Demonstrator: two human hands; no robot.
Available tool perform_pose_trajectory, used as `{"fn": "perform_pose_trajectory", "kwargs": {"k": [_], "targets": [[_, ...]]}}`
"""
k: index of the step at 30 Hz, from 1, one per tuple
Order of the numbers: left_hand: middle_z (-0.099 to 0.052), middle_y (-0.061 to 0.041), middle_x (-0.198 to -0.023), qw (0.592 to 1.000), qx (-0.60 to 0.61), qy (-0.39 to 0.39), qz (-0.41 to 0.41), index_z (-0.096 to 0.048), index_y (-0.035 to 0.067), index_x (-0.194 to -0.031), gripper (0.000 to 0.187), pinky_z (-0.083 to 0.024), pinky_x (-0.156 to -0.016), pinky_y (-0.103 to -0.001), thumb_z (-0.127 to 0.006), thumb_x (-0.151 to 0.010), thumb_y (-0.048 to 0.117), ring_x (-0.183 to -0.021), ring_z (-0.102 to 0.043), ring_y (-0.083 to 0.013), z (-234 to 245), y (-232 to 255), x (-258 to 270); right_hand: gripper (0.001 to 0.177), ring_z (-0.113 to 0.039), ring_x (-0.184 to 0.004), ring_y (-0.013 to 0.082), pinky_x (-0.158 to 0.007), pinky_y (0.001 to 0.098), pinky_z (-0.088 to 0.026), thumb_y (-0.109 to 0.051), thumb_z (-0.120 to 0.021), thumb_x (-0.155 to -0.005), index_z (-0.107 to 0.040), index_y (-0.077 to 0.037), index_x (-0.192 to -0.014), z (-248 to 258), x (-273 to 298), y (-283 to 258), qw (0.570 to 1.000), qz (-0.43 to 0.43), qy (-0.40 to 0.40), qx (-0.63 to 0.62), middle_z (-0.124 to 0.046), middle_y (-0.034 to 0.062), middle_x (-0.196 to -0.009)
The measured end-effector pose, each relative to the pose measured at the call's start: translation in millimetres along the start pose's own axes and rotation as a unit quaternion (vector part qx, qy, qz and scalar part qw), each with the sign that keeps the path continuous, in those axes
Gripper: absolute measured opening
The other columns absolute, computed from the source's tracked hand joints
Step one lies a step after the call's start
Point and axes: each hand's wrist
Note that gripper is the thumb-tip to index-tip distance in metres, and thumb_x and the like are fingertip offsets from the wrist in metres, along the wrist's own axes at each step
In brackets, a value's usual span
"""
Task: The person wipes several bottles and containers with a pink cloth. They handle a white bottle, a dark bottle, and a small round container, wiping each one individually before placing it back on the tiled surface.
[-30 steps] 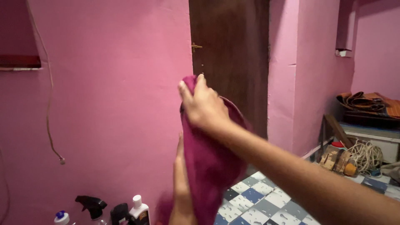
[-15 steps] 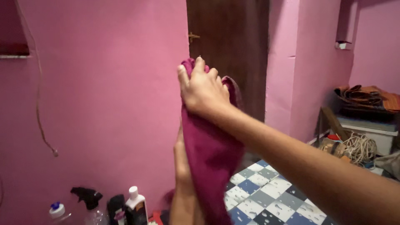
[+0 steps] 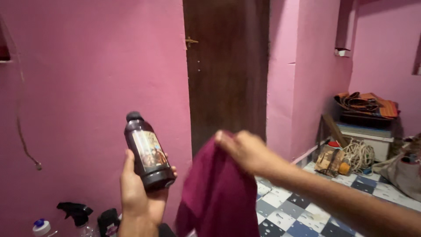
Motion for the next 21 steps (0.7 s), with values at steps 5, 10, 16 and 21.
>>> {"fn": "perform_pose_trajectory", "kwargs": {"k": [5, 10, 16, 21], "targets": [[-0.066, -0.012, -0.097, 0.985, 0.045, 0.125, 0.108, -0.057, 0.011, -0.132, 0.052, -0.059, -0.07, -0.04, -0.039, -0.103, 0.05, -0.079, -0.066, -0.0223, -1, -22, 10, 0.068, -0.072, -0.086, 0.0248, -0.08, 0.0462, -0.061, -0.06, -0.042, -0.096, -0.065, 0.001, -0.115, 17, 4, -45, 0.881, 0.072, 0.104, -0.456, -0.073, 0.0135, -0.096], [-0.069, -0.011, -0.1, 0.991, 0.032, -0.086, 0.098, -0.059, 0.01, -0.131, 0.052, -0.06, -0.072, -0.039, -0.039, -0.103, 0.049, -0.082, -0.068, -0.022, -25, -47, 21, 0.058, -0.071, -0.104, 0.0292, -0.091, 0.0461, -0.058, -0.051, -0.042, -0.103, -0.048, 0.002, -0.125, -51, 10, -67, 0.902, 0.218, 0.253, -0.274, -0.067, 0.0181, -0.112], [-0.069, -0.011, -0.102, 0.987, 0.038, -0.151, 0.029, -0.059, 0.01, -0.131, 0.051, -0.06, -0.073, -0.038, -0.04, -0.103, 0.048, -0.084, -0.068, -0.0218, -21, -49, 23, 0.035, -0.043, -0.13, 0.0455, -0.097, 0.0679, -0.04, -0.021, -0.061, -0.093, -0.071, -0.026, -0.126, -112, 12, -51, 0.872, 0.337, 0.334, 0.122, -0.043, 0.0229, -0.141], [-0.069, -0.01, -0.103, 0.985, 0.038, -0.16, 0.042, -0.058, 0.009, -0.131, 0.051, -0.06, -0.074, -0.038, -0.041, -0.103, 0.048, -0.085, -0.068, -0.0216, -21, -52, 28, 0.026, -0.048, -0.125, 0.0417, -0.097, 0.0547, -0.05, -0.019, -0.054, -0.098, -0.068, -0.008, -0.117, -62, -57, -81, 0.89, 0.237, 0.39, -0.004, -0.045, 0.0213, -0.136]]}}
Point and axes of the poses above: each hand's wrist, its own x-axis away from the middle knuckle, its own z-axis out of the back of the hand, y = z × x
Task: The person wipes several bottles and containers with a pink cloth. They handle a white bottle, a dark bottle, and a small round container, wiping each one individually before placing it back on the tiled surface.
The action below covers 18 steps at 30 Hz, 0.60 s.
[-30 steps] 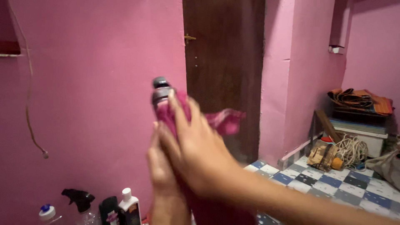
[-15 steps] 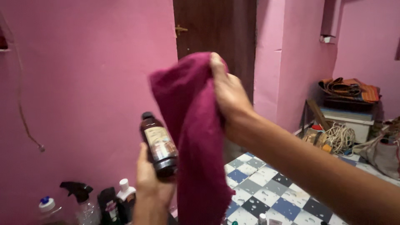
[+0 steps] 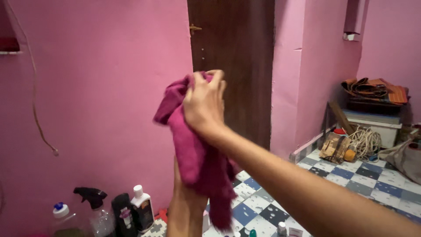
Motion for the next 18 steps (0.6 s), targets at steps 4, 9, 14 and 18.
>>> {"fn": "perform_pose_trajectory", "kwargs": {"k": [4, 9, 14, 18], "targets": [[-0.069, -0.01, -0.104, 1.0, 0.0, -0.011, 0.007, -0.058, 0.009, -0.131, 0.05, -0.06, -0.076, -0.038, -0.042, -0.103, 0.047, -0.087, -0.068, -0.0215, 6, 0, 2, 0.034, -0.048, -0.122, 0.0413, -0.098, 0.0551, -0.047, -0.019, -0.048, -0.103, -0.058, -0.004, -0.131, 4, 6, -5, 0.999, -0.03, -0.021, 0.0, -0.042, 0.0244, -0.138], [-0.069, -0.01, -0.105, 1.0, 0.01, -0.024, -0.011, -0.058, 0.008, -0.131, 0.05, -0.06, -0.077, -0.038, -0.043, -0.103, 0.047, -0.089, -0.068, -0.0213, 13, 6, -6, 0.054, -0.039, -0.135, 0.0455, -0.111, 0.0581, -0.025, -0.028, -0.048, -0.103, -0.043, 0.005, -0.146, 39, 119, -32, 0.987, 0.11, -0.088, 0.083, -0.044, 0.028, -0.141], [-0.069, -0.01, -0.106, 1.0, 0.014, -0.018, -0.011, -0.058, 0.008, -0.131, 0.05, -0.061, -0.078, -0.037, -0.044, -0.103, 0.046, -0.09, -0.068, -0.0212, 15, 7, -5, 0.096, -0.042, -0.133, 0.0473, -0.103, 0.0586, -0.04, -0.056, -0.05, -0.092, -0.014, 0.0, -0.161, 23, 74, -29, 0.966, -0.182, -0.182, 0.009, -0.036, 0.0281, -0.147], [-0.069, -0.01, -0.107, 1.0, 0.007, 0.013, 0.006, -0.058, 0.007, -0.131, 0.049, -0.061, -0.079, -0.037, -0.044, -0.103, 0.046, -0.092, -0.068, -0.021, 11, 4, -7, 0.078, -0.06, -0.126, 0.0458, -0.106, 0.0558, -0.048, -0.058, -0.054, -0.091, -0.04, -0.001, -0.142, 14, -28, -19, 0.957, -0.266, -0.112, 0.016, -0.061, 0.0272, -0.138]]}}
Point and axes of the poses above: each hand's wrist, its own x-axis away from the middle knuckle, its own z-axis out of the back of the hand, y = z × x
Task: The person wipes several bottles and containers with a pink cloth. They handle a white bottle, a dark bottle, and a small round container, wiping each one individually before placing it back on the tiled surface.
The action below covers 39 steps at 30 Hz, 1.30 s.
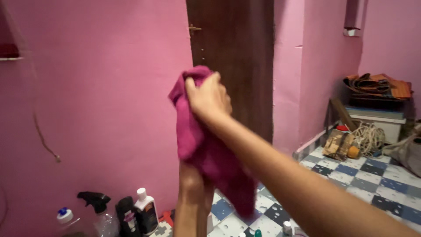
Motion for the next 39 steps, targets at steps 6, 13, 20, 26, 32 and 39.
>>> {"fn": "perform_pose_trajectory", "kwargs": {"k": [6, 13, 20, 26, 32, 39], "targets": [[-0.069, -0.01, -0.109, 0.998, 0.039, -0.053, -0.023, -0.058, 0.007, -0.131, 0.049, -0.061, -0.081, -0.037, -0.046, -0.104, 0.045, -0.094, -0.068, -0.0208, 14, -6, -5, 0.067, -0.046, -0.132, 0.0485, -0.103, 0.0593, -0.042, -0.042, -0.05, -0.097, -0.031, -0.005, -0.149, -16, 57, 35, 0.979, 0.203, -0.019, 0.023, -0.04, 0.0296, -0.146], [-0.069, -0.009, -0.111, 0.994, 0.051, -0.08, -0.058, -0.058, 0.006, -0.131, 0.048, -0.061, -0.082, -0.036, -0.047, -0.104, 0.044, -0.096, -0.068, -0.0206, 19, 3, 0, 0.07, -0.038, -0.135, 0.0497, -0.107, 0.0575, -0.036, -0.029, -0.047, -0.1, -0.02, 0.004, -0.155, -4, 115, 72, 0.964, 0.256, -0.022, 0.064, -0.036, 0.034, -0.146], [-0.069, -0.009, -0.112, 0.999, 0.016, -0.025, -0.014, -0.058, 0.005, -0.131, 0.048, -0.062, -0.084, -0.036, -0.049, -0.104, 0.043, -0.099, -0.068, -0.0204, -19, -8, 0, 0.069, -0.059, -0.121, 0.0516, -0.104, 0.0616, -0.044, -0.057, -0.04, -0.097, -0.033, -0.011, -0.148, -2, -17, 14, 0.995, 0.069, -0.066, 0.008, -0.057, 0.031, -0.136], [-0.069, -0.009, -0.114, 0.988, 0.04, -0.062, -0.136, -0.058, 0.005, -0.132, 0.048, -0.062, -0.086, -0.036, -0.05, -0.104, 0.043, -0.101, -0.068, -0.0202, 24, 9, -17, 0.071, -0.058, -0.119, 0.0508, -0.091, 0.053, -0.051, -0.039, -0.06, -0.096, -0.03, -0.012, -0.154, 6, 93, 66, 0.946, 0.32, -0.052, 0.009, -0.043, 0.028, -0.143], [-0.069, -0.007, -0.113, 0.987, 0.117, 0.077, -0.082, -0.058, 0.006, -0.13, 0.048, -0.062, -0.085, -0.034, -0.054, -0.103, 0.046, -0.1, -0.067, -0.0187, 25, 11, -21, 0.061, -0.066, -0.113, 0.0362, -0.095, 0.0436, -0.055, -0.025, -0.074, -0.084, -0.052, -0.006, -0.138, 41, 104, 72, 0.936, 0.324, -0.131, -0.052, -0.059, 0.0202, -0.129], [-0.066, -0.005, -0.103, 0.973, -0.06, 0.219, 0.039, -0.056, 0.015, -0.128, 0.046, -0.059, -0.075, -0.038, -0.062, -0.097, 0.049, -0.089, -0.068, -0.0168, -17, 27, 0, 0.024, -0.078, -0.071, 0.0192, -0.071, 0.0365, -0.065, -0.011, -0.074, -0.08, -0.08, -0.007, -0.103, 76, 42, 85, 0.961, 0.169, -0.193, -0.105, -0.081, 0.0069, -0.087]]}}
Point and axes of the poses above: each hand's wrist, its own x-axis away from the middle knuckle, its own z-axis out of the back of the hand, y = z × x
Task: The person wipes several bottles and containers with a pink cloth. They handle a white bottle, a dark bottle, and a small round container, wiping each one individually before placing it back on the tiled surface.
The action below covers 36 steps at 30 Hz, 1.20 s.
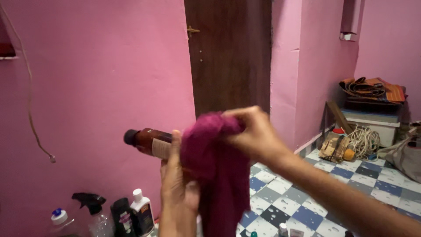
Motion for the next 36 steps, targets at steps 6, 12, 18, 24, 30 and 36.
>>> {"fn": "perform_pose_trajectory", "kwargs": {"k": [6, 12, 18, 24, 30, 36], "targets": [[-0.071, -0.017, -0.112, 0.995, -0.051, -0.018, -0.087, -0.054, 0.016, -0.131, 0.043, -0.063, -0.078, -0.041, -0.047, -0.102, 0.047, -0.09, -0.069, -0.0285, -4, 3, 5, 0.023, -0.076, -0.08, 0.0232, -0.08, 0.0422, -0.068, -0.017, -0.06, -0.098, -0.072, -0.001, -0.109, 6, -1, 14, 0.947, -0.034, 0.168, -0.271, -0.079, 0.0166, -0.097], [-0.07, -0.012, -0.117, 0.99, -0.039, -0.126, -0.047, -0.057, 0.007, -0.133, 0.052, -0.062, -0.084, -0.04, -0.031, -0.102, 0.039, -0.101, -0.07, -0.0224, -20, 2, 14, 0.056, -0.056, -0.12, 0.0531, -0.093, 0.0602, -0.05, -0.036, -0.051, -0.104, -0.039, -0.011, -0.153, -80, 24, 4, 0.879, 0.296, 0.238, 0.29, -0.05, 0.0345, -0.139], [-0.07, -0.01, -0.112, 0.975, -0.17, -0.135, -0.037, -0.05, 0.018, -0.139, 0.051, -0.064, -0.077, -0.044, -0.028, -0.103, 0.046, -0.095, -0.071, -0.0241, -34, 8, 27, 0.077, -0.061, -0.111, 0.0543, -0.094, 0.0616, -0.049, -0.052, -0.052, -0.103, -0.012, -0.022, -0.161, -67, -75, -5, 0.965, 0.008, 0.206, 0.161, -0.05, 0.0321, -0.138], [-0.064, -0.022, -0.093, 0.963, -0.122, -0.238, -0.008, -0.051, -0.004, -0.131, 0.057, -0.061, -0.057, -0.041, -0.031, -0.107, 0.044, -0.072, -0.066, -0.0294, -15, 7, 10, 0.046, -0.077, -0.092, 0.0222, -0.084, 0.0406, -0.062, -0.035, -0.073, -0.083, -0.078, -0.013, -0.124, -15, -124, 4, 1.0, -0.026, 0.018, -0.003, -0.079, 0.0104, -0.101], [-0.069, -0.018, -0.095, 0.942, 0.052, -0.33, 0.037, -0.053, -0.002, -0.13, 0.055, -0.059, -0.052, -0.033, -0.031, -0.105, 0.042, -0.072, -0.069, -0.0213, -18, 5, 20, 0.04, -0.071, -0.083, 0.0148, -0.078, 0.0364, -0.062, -0.024, -0.07, -0.083, -0.071, -0.012, -0.122, -1, -108, -7, 0.961, 0.033, -0.077, -0.263, -0.075, 0.0038, -0.098], [-0.07, -0.019, -0.101, 0.963, -0.115, -0.236, -0.063, -0.059, 0.0, -0.13, 0.057, -0.06, -0.059, -0.041, -0.032, -0.108, 0.046, -0.077, -0.069, -0.0266, -35, 5, 23, 0.046, -0.074, -0.101, 0.0288, -0.09, 0.0455, -0.058, -0.034, -0.06, -0.09, -0.063, -0.011, -0.13, -25, -74, -32, 0.977, 0.076, 0.188, 0.065, -0.073, 0.0147, -0.112]]}}
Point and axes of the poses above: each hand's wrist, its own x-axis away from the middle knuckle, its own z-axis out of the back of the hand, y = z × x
